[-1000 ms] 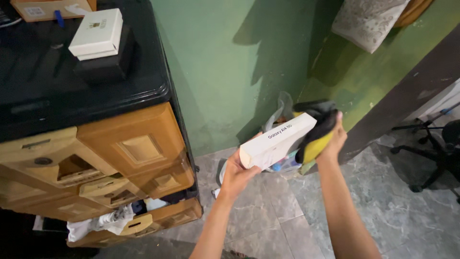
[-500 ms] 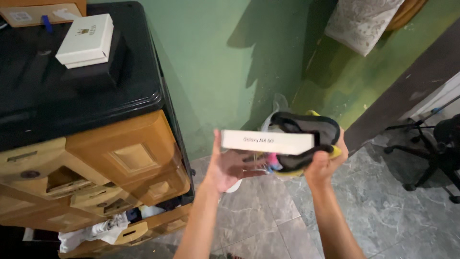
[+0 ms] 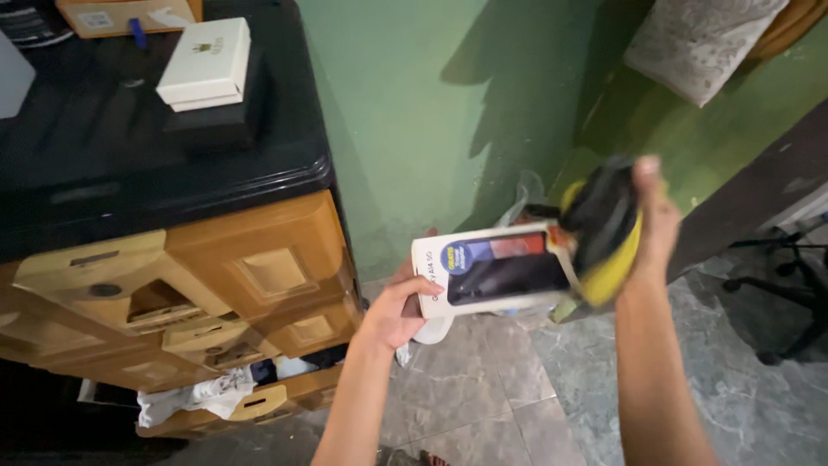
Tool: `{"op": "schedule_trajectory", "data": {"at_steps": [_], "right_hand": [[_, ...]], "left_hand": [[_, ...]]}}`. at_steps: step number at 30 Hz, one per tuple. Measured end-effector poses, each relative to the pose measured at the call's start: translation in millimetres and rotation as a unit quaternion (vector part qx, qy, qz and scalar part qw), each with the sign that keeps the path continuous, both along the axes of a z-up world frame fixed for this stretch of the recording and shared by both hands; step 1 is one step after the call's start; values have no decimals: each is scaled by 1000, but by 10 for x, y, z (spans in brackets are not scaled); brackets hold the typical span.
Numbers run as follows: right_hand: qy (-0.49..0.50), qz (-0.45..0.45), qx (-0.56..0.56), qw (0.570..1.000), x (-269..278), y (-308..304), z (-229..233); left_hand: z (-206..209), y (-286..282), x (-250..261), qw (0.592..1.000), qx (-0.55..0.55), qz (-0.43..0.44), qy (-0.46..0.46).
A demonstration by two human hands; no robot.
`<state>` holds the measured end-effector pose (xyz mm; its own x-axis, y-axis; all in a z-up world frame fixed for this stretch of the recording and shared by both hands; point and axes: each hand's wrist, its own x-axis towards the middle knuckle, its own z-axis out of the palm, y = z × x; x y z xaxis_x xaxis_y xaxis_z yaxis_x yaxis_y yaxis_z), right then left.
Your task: The person wipes various small containers and boxes with a cloth, moving them from a surface to a chair and then back again.
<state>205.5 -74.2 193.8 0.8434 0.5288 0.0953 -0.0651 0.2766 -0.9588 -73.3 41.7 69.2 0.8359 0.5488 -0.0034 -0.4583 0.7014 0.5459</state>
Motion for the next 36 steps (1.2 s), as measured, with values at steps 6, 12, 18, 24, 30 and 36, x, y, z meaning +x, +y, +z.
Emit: {"op": "schedule_trajectory", "data": {"at_steps": [6, 12, 18, 24, 30, 36], "right_hand": [[-61, 71, 121, 988, -932, 261, -269], [-648, 107, -88, 749, -1376, 367, -556], [-328, -74, -12, 942, 57, 658, -582], [-496, -65, 96, 861, -891, 316, -360], [-739, -17, -33, 673, -1379, 222, -370], [-288, -120, -46, 949, -91, 503, -439]], "left_hand": [[22, -145, 248, 987, 38, 153, -8], [-416, -117, 423, 985, -71, 138, -80], [233, -365, -74, 979, 107, 172, 13], [207, -342, 156, 970, 76, 233, -1], [-189, -272, 325, 983, -64, 170, -37], [215, -446, 29, 976, 102, 187, 37]]}}
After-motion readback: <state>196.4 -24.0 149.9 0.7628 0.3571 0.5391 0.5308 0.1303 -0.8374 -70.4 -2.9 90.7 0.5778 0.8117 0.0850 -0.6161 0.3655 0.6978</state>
